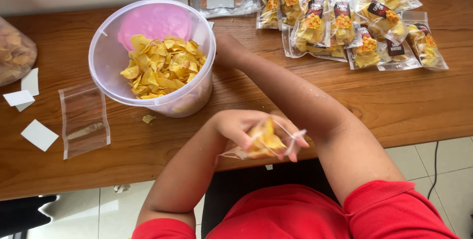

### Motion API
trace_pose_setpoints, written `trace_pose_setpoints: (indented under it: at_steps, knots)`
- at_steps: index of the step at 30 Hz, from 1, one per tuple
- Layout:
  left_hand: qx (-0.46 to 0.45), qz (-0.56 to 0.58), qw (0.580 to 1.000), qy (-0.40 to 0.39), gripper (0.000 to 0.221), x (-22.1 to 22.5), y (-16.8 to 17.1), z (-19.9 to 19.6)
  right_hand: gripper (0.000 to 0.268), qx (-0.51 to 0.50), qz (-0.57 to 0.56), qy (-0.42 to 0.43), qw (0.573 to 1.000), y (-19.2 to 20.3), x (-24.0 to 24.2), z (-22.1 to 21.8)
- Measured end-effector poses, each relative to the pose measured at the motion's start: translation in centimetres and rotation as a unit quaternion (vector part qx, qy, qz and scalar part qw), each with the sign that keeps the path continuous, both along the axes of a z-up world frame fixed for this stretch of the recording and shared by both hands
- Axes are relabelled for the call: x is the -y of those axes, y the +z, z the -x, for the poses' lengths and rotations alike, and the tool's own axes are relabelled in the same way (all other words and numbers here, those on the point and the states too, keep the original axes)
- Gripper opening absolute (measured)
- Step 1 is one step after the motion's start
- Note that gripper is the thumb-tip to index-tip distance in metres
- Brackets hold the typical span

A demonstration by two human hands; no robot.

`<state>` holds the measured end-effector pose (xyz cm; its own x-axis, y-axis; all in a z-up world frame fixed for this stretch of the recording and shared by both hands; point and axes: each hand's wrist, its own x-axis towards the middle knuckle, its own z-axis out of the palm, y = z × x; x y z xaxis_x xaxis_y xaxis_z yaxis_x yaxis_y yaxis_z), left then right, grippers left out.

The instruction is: Manually packaging chips from a large plastic container into small individual plastic bags.

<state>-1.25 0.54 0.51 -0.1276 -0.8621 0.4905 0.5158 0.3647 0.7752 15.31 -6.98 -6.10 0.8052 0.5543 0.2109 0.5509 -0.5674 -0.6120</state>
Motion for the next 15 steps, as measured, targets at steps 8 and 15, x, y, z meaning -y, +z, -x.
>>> trace_pose_setpoints:
  at_steps: [8, 15]
  knots:
    - [0.006, -0.001, 1.000, -0.015, 0.078, 0.0, -0.3, -0.3, 0.013, -0.033, -0.047, 0.048, 0.997, 0.7, 1.4, 0.2]
    - [0.050, 0.005, 0.987, 0.151, 0.071, -0.4, -0.6, -1.5, 0.012, -0.074, -0.090, 0.088, 0.989, 2.1, 3.5, 1.5]
